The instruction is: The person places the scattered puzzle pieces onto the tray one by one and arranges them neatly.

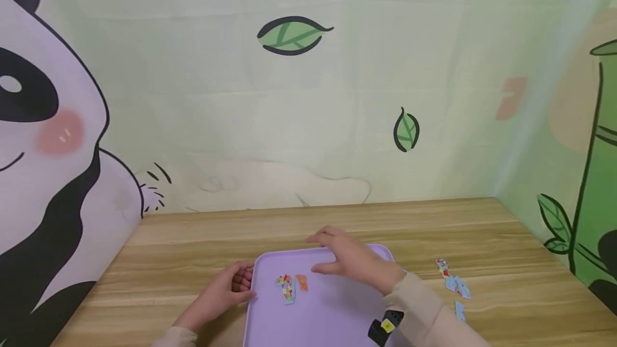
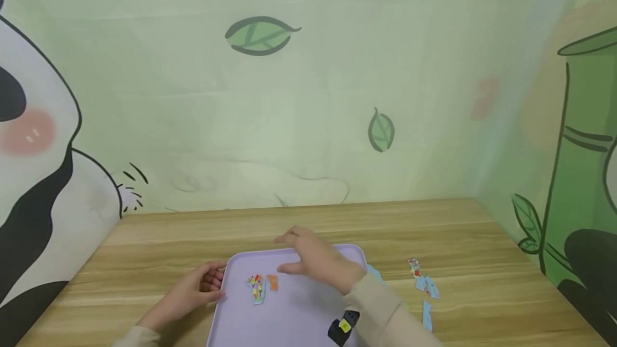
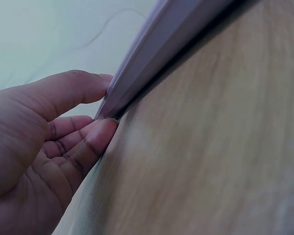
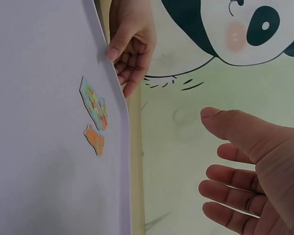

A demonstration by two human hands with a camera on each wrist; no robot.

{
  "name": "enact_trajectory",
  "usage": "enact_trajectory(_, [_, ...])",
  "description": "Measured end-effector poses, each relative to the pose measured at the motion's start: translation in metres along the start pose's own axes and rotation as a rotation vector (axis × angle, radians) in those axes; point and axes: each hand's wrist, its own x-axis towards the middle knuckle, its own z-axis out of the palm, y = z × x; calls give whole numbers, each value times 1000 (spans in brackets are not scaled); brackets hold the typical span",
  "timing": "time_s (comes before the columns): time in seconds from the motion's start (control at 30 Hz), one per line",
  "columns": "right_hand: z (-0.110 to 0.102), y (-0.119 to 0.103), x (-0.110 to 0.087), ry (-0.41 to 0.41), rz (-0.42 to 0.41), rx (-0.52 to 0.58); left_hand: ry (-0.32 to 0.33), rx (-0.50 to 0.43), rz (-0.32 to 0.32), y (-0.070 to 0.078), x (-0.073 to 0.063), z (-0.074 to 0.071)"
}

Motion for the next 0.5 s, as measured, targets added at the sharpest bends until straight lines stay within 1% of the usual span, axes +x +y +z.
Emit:
enact_trajectory(0.27, [-11,10,-11,85,-36,-19,-3,6,-15,-1,0,0])
enact_trajectory(0.5, [-22,19,-22,136,-26,-15,1,5,-17,0,0,1])
